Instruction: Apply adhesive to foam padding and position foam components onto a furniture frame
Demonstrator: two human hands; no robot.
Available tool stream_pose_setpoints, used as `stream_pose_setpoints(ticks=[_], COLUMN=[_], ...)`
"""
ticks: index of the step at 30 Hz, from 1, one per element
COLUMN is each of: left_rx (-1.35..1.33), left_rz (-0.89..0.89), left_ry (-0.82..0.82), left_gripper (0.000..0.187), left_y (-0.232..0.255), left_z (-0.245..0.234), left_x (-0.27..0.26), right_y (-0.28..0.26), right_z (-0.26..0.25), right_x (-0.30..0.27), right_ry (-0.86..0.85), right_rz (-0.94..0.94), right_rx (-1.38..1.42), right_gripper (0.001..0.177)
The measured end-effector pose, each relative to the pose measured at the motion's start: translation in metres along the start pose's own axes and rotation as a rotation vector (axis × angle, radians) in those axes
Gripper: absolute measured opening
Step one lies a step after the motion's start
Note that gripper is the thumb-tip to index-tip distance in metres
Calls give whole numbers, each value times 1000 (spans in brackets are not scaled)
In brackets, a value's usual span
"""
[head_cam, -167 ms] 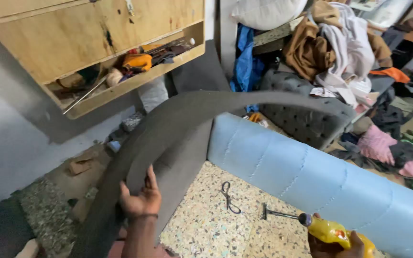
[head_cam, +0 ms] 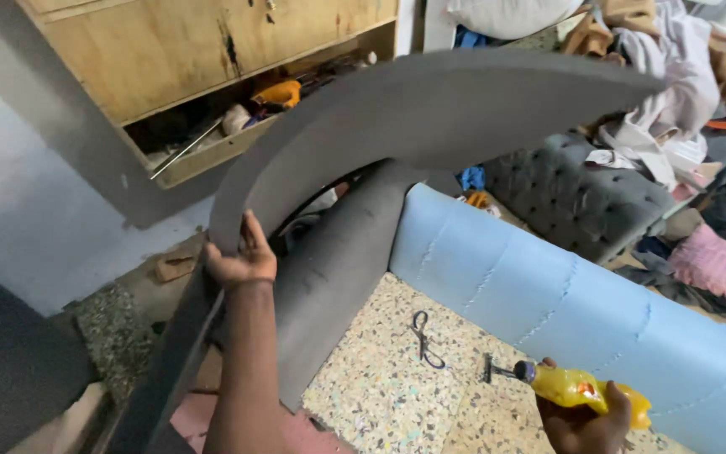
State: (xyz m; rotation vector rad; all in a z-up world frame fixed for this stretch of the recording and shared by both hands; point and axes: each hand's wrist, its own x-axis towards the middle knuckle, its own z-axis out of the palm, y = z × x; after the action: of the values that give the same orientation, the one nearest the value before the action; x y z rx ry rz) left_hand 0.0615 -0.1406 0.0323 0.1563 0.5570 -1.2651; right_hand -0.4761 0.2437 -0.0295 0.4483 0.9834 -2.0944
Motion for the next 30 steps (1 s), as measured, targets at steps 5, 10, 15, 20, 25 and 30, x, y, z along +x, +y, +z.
stream_pose_setpoints(ticks=[5,10,15,20,25,30], left_rx=[312,887,1047,1214,1220,1174], left_rz=[-147,-293,-306,-344,-378,-408], left_ry=[-42,39,45,133,140,80], left_gripper=[100,84,106,130,156,156], left_y=[39,44,31,55,53,43], left_z=[-69,-170,-129,-119,-124,-104], left_x=[68,68,68,85,61,24], right_y=[29,16,-16,-24,-30,-24], right_z=[13,-17,-33,-32,-35,-39], right_x=[-14,-17,-49,-76,-86,-101], right_ry=[-25,-33,154,262,275,216], right_rz=[40,-12,-122,-219,-200,-263], right_rx=[-139,-177,-86,-31,-184,-190], right_gripper=[78,66,72,77,57,66])
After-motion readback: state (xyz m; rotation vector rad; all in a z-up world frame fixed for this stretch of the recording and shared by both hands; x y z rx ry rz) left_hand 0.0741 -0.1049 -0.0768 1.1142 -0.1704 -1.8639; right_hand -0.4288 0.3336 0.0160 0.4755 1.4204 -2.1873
